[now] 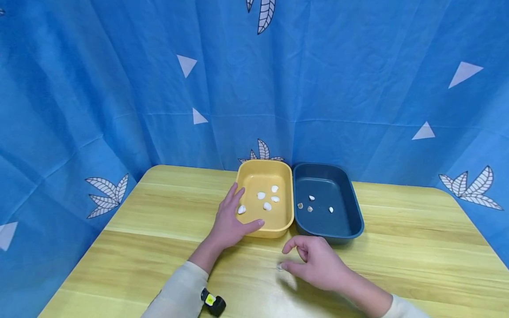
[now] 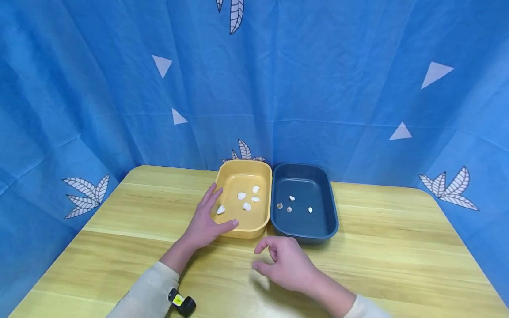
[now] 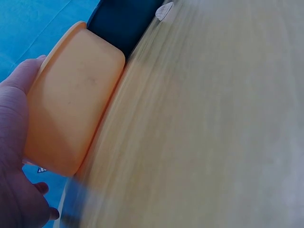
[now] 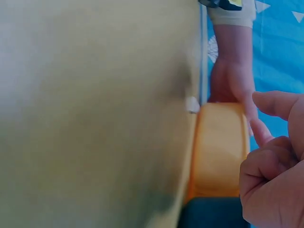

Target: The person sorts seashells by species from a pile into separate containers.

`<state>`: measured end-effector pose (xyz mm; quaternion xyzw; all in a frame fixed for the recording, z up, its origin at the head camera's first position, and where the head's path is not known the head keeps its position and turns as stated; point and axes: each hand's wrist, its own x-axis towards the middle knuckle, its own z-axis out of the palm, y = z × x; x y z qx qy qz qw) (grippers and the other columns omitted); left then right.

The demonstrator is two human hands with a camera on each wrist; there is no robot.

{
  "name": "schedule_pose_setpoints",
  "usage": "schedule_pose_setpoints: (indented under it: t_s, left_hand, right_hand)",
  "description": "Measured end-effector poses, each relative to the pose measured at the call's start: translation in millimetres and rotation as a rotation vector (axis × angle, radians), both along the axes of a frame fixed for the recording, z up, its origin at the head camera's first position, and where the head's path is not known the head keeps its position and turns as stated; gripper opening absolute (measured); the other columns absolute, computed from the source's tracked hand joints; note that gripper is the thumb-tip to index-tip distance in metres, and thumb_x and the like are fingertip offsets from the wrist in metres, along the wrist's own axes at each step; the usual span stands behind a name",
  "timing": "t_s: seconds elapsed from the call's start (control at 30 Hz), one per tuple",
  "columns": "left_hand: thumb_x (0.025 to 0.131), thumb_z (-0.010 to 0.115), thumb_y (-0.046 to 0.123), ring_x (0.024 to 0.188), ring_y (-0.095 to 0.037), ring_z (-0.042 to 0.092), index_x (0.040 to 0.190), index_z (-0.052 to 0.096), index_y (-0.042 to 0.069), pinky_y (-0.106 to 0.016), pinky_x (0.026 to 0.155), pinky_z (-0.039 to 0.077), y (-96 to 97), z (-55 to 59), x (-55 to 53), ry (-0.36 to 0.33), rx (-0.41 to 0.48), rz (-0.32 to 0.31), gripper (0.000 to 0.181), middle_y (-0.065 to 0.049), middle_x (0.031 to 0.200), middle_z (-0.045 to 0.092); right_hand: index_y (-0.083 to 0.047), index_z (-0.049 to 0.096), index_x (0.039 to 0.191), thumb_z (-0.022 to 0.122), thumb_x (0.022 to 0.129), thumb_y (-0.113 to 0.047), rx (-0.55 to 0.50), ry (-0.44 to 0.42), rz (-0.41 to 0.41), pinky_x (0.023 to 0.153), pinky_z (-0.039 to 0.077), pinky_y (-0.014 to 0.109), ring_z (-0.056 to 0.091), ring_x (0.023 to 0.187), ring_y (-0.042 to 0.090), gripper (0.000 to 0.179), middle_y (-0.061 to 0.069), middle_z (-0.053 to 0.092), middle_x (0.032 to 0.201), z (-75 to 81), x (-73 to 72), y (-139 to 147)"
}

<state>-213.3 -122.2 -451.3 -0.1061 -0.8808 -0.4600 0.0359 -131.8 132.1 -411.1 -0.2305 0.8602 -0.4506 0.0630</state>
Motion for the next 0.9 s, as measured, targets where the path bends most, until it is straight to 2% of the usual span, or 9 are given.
schedule_pose_setpoints:
  t_s: [0.23,0.47,0.9]
  left_hand:
    - [0.074,0.082,0.058,0.147,-0.033,0.015,0.157,0.034,0.016,-0.061,0.112,0.021,0.9,0.9,0.1,-0.001,-0.008,-0.004,0.105,0.008,0.166,0.01]
    - [0.074,0.082,0.057,0.147,-0.031,0.014,0.157,0.033,0.017,-0.059,0.112,0.021,1.0,0.6,0.3,-0.017,-0.011,-0.004,0.105,0.009,0.166,0.009]
    - [0.074,0.081,0.061,0.147,-0.027,0.014,0.158,0.033,0.019,-0.058,0.112,0.023,1.1,-1.6,-1.4,-0.019,-0.018,0.002,0.105,0.013,0.165,0.008]
  right_hand:
    - [-0.016,0.071,0.096,0.085,0.08,-0.02,0.02,-0.006,-0.003,0.049,0.038,0.024,0.031,0.049,0.001,0.022,-0.013,0.032,0.054,-13.4,2.6,-3]
    - [-0.019,0.071,0.095,0.086,0.079,-0.023,0.081,-0.056,-0.005,0.047,0.033,0.022,0.035,0.047,0.002,0.022,-0.013,0.035,0.053,-24.7,1.3,-3]
    - [-0.022,0.071,0.089,0.084,0.08,-0.018,0.157,-0.007,0.007,0.054,0.042,0.026,0.038,0.05,0.002,0.016,-0.014,0.039,0.053,-37.7,-3.3,-3]
